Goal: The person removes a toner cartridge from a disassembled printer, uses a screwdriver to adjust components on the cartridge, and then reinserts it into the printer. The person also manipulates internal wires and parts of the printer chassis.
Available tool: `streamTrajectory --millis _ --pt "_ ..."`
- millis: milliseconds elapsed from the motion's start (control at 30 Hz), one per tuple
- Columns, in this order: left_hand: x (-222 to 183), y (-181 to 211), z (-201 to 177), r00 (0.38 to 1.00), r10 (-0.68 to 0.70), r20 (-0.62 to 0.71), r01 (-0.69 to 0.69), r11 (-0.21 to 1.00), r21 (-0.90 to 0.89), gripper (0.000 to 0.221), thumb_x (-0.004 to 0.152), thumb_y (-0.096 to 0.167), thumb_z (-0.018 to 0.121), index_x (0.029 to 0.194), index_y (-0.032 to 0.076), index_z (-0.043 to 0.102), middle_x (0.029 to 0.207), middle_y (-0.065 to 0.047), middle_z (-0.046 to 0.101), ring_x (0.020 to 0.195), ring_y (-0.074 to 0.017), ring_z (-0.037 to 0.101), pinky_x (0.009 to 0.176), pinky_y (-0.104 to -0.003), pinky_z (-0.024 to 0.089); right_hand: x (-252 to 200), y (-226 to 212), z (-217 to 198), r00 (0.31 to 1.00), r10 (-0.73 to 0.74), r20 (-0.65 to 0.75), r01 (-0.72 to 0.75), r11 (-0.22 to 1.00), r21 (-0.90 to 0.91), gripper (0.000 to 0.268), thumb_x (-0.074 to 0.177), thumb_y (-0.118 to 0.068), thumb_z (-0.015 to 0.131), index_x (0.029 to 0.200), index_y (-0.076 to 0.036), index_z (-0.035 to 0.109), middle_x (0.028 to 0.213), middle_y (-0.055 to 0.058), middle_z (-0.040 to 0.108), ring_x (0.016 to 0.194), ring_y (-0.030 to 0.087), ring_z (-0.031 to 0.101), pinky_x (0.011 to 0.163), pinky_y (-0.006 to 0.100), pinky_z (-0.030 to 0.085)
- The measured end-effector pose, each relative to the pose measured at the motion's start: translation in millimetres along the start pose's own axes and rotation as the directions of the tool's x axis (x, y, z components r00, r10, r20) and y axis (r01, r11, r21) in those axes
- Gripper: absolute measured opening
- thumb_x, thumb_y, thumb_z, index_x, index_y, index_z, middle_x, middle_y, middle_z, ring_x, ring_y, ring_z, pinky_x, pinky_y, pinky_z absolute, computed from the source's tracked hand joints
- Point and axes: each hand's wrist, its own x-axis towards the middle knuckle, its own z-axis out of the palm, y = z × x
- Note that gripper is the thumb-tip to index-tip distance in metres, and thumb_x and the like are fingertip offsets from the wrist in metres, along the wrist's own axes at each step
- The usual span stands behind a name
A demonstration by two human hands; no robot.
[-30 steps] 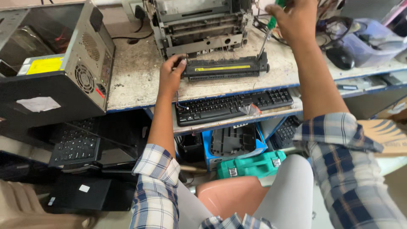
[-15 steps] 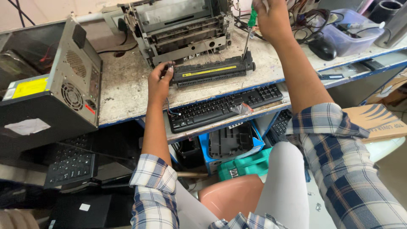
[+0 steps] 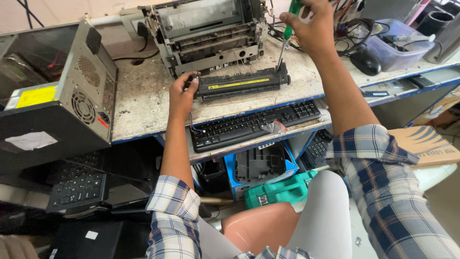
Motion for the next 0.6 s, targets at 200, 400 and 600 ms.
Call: streamTrajectory --millis 200,400,600 --pt "-3.4 13.7 1.1 0.996 -0.088 -0.019 0.089 0.992 0.094 0.027 0.096 0.022 0.067 0.118 0.009 0.075 0.099 -0.003 0.075 0.088 -0.0137 0.068 0.081 -0.029 0.053 5.8 -2.5 12.0 0.996 0.079 0.042 -0.081 0.995 0.049 0.021 0.099 -0.006 0.076 0.119 -0.002 0.068 0.107 0.009 0.069 0.092 0.023 0.064 0.077 0.038 0.051" --pt "-3.9 13.2 0.7 0.997 -0.08 -0.017 0.081 0.996 0.038 0.03 0.094 0.022 0.067 0.12 0.01 0.074 0.101 -0.003 0.076 0.09 -0.0134 0.068 0.081 -0.029 0.053 4.5 5.5 19.7 1.0 -0.008 0.013 0.007 0.999 0.054 0.024 0.103 0.001 0.072 0.126 0.001 0.066 0.116 0.015 0.066 0.1 0.032 0.062 0.09 0.042 0.05" --pt "-1.5 8.3 0.1 0.998 -0.062 -0.012 0.062 0.998 0.027 0.027 0.096 0.02 0.067 0.118 0.007 0.074 0.098 -0.004 0.075 0.089 -0.013 0.067 0.082 -0.029 0.053 3.8 3.7 17.1 0.999 0.031 0.006 -0.029 0.974 -0.224 0.032 0.092 -0.016 0.087 0.113 0.0 0.068 0.105 0.019 0.065 0.099 0.041 0.061 0.085 0.049 0.047"
